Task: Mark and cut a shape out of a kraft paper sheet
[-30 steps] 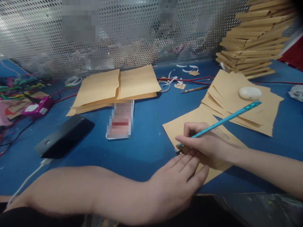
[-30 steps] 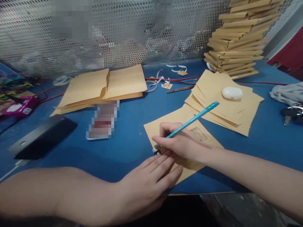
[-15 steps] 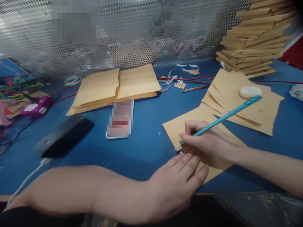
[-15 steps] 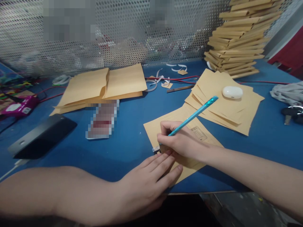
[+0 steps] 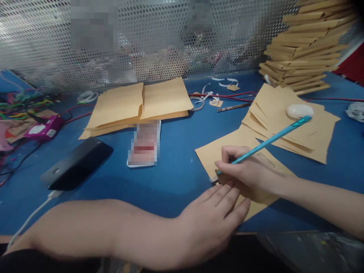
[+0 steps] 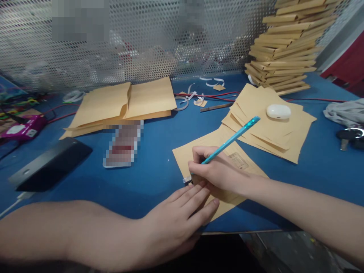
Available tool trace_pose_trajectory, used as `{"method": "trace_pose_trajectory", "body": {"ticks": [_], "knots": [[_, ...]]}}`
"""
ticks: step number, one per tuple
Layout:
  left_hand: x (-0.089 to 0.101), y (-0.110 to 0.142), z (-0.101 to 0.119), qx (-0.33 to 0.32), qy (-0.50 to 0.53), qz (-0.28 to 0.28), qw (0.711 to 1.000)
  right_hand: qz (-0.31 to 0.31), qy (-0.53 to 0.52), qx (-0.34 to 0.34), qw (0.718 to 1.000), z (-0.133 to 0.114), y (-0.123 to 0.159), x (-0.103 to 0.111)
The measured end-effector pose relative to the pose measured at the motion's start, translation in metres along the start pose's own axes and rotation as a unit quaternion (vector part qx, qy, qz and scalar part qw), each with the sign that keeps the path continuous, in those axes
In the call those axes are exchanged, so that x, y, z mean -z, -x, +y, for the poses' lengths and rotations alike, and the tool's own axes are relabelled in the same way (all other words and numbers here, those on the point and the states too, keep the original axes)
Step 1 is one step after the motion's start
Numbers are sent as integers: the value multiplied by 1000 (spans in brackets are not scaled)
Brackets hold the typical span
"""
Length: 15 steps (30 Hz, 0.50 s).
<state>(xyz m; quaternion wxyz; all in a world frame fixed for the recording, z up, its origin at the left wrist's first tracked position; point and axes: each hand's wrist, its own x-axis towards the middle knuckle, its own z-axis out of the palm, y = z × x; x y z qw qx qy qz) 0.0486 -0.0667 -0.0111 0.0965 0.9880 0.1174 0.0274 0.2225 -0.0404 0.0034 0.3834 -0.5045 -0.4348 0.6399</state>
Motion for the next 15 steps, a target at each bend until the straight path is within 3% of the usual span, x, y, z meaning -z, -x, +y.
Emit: {"method": "trace_pose_trajectory", "body": {"ticks": [8,15], "knots": [[0,0,0,-2,-9,1,1000,4,20,-2,1000,0,-1,1],[0,-1,0,-1,-11,4,1000,48,116,47,991,-1,-2,4]]}}
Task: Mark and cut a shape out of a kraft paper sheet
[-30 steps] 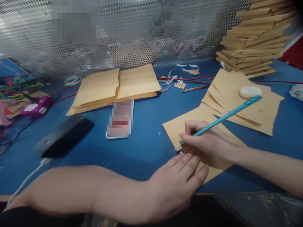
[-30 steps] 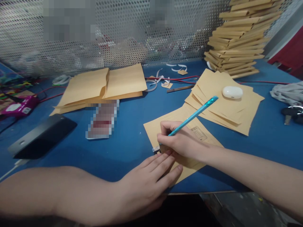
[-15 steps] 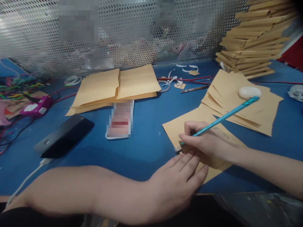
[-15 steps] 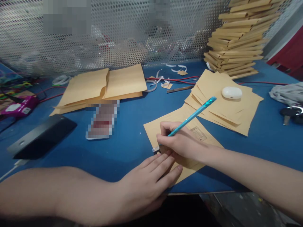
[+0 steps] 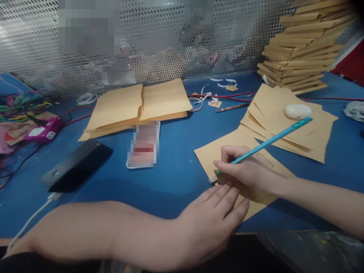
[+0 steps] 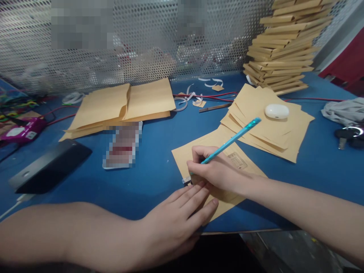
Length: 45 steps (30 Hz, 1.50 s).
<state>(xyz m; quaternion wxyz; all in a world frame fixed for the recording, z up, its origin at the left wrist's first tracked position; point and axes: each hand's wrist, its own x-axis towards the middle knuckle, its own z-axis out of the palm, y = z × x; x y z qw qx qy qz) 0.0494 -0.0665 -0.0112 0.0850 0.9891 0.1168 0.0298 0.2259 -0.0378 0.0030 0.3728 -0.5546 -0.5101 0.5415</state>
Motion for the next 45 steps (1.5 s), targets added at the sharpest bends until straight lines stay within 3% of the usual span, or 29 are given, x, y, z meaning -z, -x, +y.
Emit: {"method": "trace_pose_trajectory", "body": {"ticks": [4,10,15,30,36,45], "knots": [[-1,0,0,2,-2,5,1000,34,73,44,996,-2,-1,4],[-2,1,1,0,-3,14,1000,29,101,20,994,-4,-2,6],[-1,0,0,2,-7,14,1000,29,135,44,989,-2,-4,7],[0,0,0,1,-1,2,1000,16,123,34,992,-1,-5,8],[1,0,0,3,-2,-3,1000,-8,32,-4,999,6,-4,6],[0,0,0,1,-5,2,1000,53,146,57,986,4,-4,14]]}}
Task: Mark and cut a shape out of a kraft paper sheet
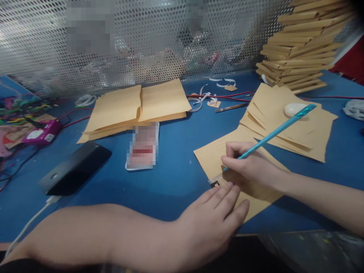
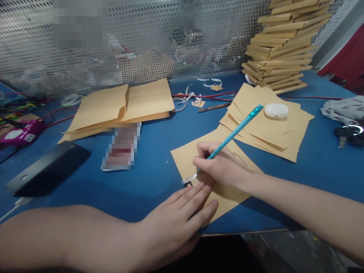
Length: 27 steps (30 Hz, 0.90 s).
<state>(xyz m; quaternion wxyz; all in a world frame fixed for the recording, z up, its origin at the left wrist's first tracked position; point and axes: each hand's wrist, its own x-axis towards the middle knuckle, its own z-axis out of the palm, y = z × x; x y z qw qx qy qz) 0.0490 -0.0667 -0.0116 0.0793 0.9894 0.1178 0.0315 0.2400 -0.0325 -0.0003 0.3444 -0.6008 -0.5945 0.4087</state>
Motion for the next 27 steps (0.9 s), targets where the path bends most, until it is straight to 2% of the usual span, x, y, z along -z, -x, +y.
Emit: {"method": "trace_pose_trajectory", "body": {"ticks": [6,14,20,27], "knots": [[0,0,0,1,0,-4,1000,3,-4,-27,1000,5,-2,-3],[-1,1,1,1,2,-5,1000,2,12,-5,1000,10,-3,-2],[0,0,1,2,7,-2,1000,0,-11,-20,1000,6,-2,-4],[1,1,0,-1,3,-5,1000,-5,53,-17,998,8,-4,0]]}}
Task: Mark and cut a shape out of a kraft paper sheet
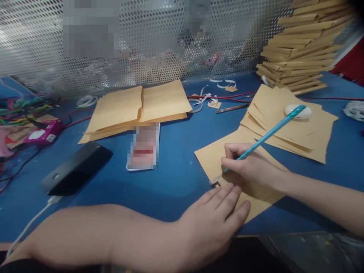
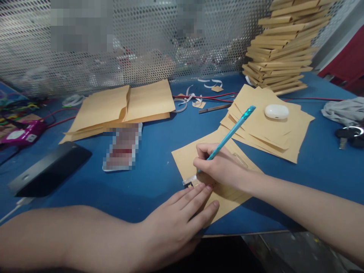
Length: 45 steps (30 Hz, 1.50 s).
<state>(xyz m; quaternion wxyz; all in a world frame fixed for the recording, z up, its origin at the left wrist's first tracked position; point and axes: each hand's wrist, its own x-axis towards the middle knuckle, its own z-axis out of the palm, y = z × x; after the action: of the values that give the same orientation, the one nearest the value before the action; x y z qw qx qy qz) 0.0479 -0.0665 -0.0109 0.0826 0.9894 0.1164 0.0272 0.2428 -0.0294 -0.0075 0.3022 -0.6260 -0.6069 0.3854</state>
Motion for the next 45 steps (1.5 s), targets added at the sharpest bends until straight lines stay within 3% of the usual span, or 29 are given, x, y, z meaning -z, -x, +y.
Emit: {"method": "trace_pose_trajectory", "body": {"ticks": [9,16,19,22,25,36,40,45], "knots": [[-1,-1,1,1,7,-2,1000,3,0,31,1000,-4,-2,1],[0,-1,-1,0,11,-2,1000,35,-79,22,996,-11,-7,12],[-2,-1,-1,-6,8,-1,1000,57,20,74,995,-5,-17,22],[-4,0,-2,-16,-5,5,1000,50,146,163,974,2,-29,31],[-5,1,-2,-24,-17,14,999,40,203,206,956,9,-38,38],[-5,1,-2,-25,-17,10,999,70,186,158,967,17,-44,40],[-5,1,-2,-27,-22,12,999,82,229,197,950,21,-50,41],[-6,1,-3,-25,-19,10,999,113,333,240,905,28,-61,45]]}}
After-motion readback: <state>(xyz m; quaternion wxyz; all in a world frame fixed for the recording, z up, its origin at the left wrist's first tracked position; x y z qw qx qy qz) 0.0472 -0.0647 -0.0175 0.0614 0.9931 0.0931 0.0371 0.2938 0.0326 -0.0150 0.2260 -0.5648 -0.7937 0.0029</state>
